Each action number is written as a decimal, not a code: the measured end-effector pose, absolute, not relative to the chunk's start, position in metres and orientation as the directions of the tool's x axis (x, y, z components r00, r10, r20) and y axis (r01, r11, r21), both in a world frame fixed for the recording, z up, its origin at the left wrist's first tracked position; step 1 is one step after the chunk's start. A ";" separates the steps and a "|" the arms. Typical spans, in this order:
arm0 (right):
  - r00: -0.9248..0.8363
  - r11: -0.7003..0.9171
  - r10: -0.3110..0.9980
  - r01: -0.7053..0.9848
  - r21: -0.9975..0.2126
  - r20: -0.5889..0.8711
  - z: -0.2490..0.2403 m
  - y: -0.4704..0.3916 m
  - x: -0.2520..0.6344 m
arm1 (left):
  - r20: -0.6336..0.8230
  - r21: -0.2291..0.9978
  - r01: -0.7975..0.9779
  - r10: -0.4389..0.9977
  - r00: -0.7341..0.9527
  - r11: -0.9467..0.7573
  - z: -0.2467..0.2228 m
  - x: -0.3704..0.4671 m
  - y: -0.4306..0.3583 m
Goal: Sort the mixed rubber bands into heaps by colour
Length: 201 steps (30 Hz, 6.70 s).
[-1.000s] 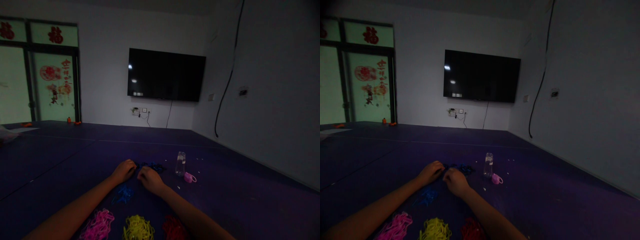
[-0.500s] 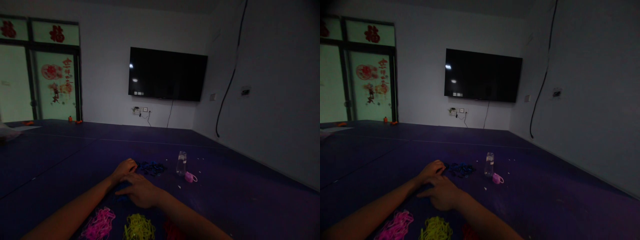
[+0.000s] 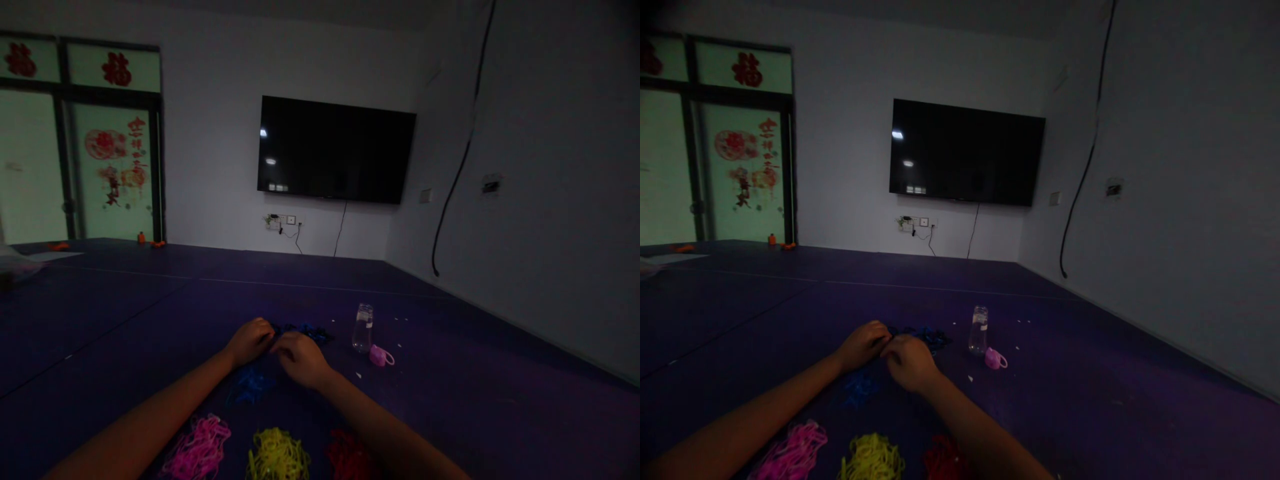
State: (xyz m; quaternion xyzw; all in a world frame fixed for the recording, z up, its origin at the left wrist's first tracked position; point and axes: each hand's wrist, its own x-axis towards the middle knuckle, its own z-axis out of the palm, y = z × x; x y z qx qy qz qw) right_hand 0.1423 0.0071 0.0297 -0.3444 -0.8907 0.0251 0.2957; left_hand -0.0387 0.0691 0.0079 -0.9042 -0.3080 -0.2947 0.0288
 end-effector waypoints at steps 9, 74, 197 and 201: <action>-0.645 0.758 0.631 0.631 -0.166 0.431 0.010 0.024 0.163 | 0.567 0.093 0.603 0.540 0.622 -0.792 0.013 -0.037 0.063; -0.351 0.420 0.846 0.902 -0.096 0.401 0.017 0.034 0.182 | 0.488 0.597 0.474 0.762 0.426 -0.648 0.014 -0.046 0.072; -0.179 0.295 0.888 0.928 -0.229 0.423 0.015 0.036 0.184 | 0.519 0.154 0.786 0.726 0.451 -0.598 0.016 -0.037 0.064; -0.269 0.388 0.862 0.896 -0.217 0.430 0.014 0.036 0.183 | 0.538 0.154 0.779 0.713 0.449 -0.607 0.016 -0.036 0.064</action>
